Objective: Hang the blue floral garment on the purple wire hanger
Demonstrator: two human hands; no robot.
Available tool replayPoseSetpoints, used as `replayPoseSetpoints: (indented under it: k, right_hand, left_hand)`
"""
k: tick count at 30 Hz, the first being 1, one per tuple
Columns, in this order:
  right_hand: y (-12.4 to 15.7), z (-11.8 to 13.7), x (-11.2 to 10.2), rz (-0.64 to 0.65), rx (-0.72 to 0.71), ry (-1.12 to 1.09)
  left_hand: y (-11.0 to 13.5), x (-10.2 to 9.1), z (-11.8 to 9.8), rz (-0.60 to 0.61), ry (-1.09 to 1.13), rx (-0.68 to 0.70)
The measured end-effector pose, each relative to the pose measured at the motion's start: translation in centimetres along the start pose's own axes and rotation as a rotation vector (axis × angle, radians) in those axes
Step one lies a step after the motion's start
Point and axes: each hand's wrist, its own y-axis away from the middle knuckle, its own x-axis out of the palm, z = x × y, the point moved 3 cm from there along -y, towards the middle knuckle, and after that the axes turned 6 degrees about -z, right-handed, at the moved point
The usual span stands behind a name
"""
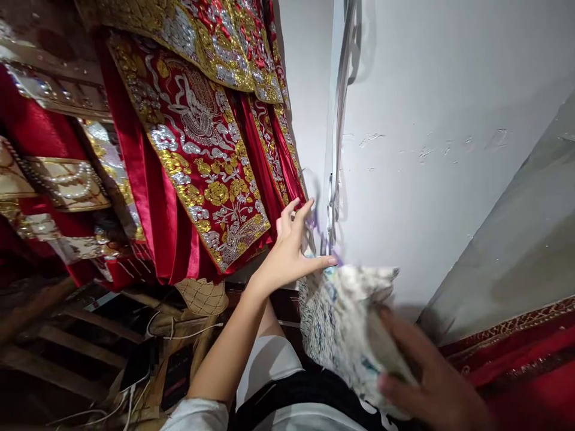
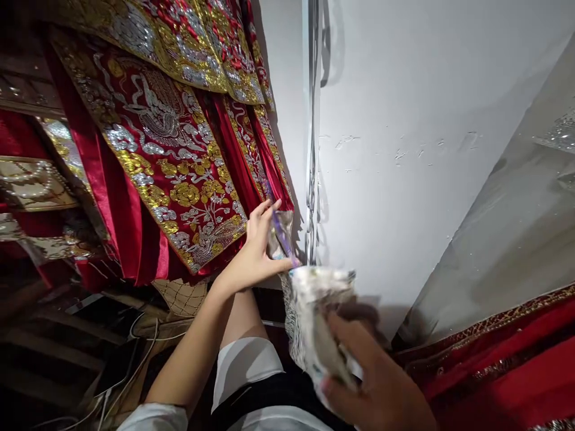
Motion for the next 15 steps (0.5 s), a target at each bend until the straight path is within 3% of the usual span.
replayPoseSetpoints:
  k: [3,7,10,13,15]
  right_hand:
    - [-0.3,1.4,3.9,0.280,-0.158,0.099]
    - [-3.0,2.8,6.7,0.457,-0.317,-0.140]
    - [-6.2,0.5,6.9,0.271,-0.382,-0.098]
    - [-9.8,-3.9,7.4,-0.082,-0.385,0.283]
    - [-11.9,-6.3,8.7,-0.118,-0.443,0.441]
  left_hand:
    - [1.1,-0.9,0.9,-0.015,0.104,-0.109]
    - [2.9,-2.2,2.6,0.102,0.301,-0.266]
    - [4.2,-3.2,2.8,0.176,0.401,-0.261]
    - [5.1,-3.5,2.4,0.222,0.482,-0.200]
    - [5.4,-3.1,1.8,0.257,0.557,-0.158]
